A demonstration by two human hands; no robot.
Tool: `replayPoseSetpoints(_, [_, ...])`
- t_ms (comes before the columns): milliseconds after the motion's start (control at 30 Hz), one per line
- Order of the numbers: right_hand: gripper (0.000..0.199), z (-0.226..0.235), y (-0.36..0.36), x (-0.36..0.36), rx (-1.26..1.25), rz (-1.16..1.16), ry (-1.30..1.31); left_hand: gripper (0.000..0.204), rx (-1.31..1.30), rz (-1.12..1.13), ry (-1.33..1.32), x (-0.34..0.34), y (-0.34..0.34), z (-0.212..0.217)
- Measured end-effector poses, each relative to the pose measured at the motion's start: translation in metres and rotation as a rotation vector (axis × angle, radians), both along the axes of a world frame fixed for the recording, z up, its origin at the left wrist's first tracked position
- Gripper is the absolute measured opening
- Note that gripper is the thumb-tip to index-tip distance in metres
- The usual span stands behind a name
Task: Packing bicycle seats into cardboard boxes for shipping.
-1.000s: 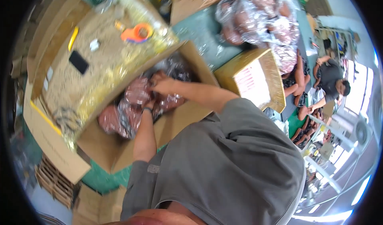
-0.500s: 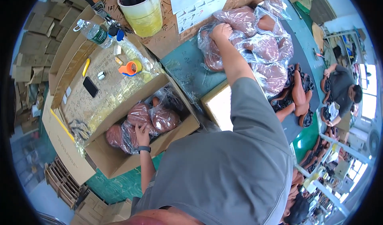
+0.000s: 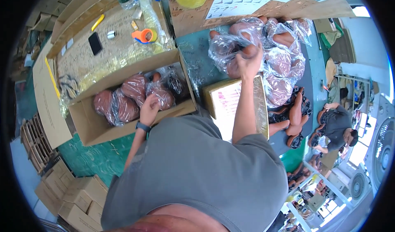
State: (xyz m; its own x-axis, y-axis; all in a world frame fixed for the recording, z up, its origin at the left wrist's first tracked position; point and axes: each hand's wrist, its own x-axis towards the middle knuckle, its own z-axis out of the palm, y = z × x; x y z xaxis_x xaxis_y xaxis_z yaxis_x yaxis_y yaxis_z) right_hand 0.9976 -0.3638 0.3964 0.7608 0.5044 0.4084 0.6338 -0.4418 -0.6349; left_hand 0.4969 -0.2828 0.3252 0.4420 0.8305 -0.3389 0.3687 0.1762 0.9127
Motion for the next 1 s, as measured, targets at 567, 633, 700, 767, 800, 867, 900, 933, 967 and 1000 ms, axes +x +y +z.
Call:
replayPoseSetpoints(567, [0.026,0.062,-0.037,-0.036,-1.209,0.214,-0.966,0.046,0.536,-0.695,0.141,-0.050,0.039,0.026])
replayPoseSetpoints(633, [0.024,0.054,-0.042,-0.009,-1.390,0.162,-0.971,0.046,0.521,-0.694,0.102,-0.066,0.037,0.015])
replayPoseSetpoints(700, [0.021,0.056,-0.036,-0.001,-1.373,0.157,-0.748,0.047,0.536,-0.747,0.129,-0.077,0.026,0.001])
replayPoseSetpoints(767, [0.016,0.067,-0.036,-0.008,-1.224,0.282,-0.707,0.048,0.508,-0.697,0.171,-0.096,0.020,-0.003])
replayPoseSetpoints(800, [0.017,0.076,-0.038,-0.017,-1.167,0.308,-0.712,0.048,0.505,-0.655,0.194,-0.108,0.019,-0.002])
replayPoseSetpoints(867, [0.020,0.116,-0.031,-0.063,-1.091,0.317,-0.613,0.049,0.432,-0.572,0.258,-0.129,0.018,0.014])
replayPoseSetpoints(900, [0.023,0.153,-0.023,-0.101,-1.077,0.295,-0.514,0.049,0.417,-0.559,0.270,-0.142,0.012,0.012])
replayPoseSetpoints(933, [0.025,0.180,-0.031,-0.126,-0.955,0.337,-0.508,0.049,0.408,-0.479,0.303,-0.157,0.007,0.007])
replayPoseSetpoints(967, [0.028,0.199,-0.039,-0.140,-0.828,0.371,-0.499,0.050,0.406,-0.402,0.337,-0.169,0.007,0.003])
replayPoseSetpoints(1000, [0.032,0.212,-0.053,-0.144,-0.789,0.260,-0.281,0.049,0.411,-0.403,0.299,-0.181,0.013,0.002])
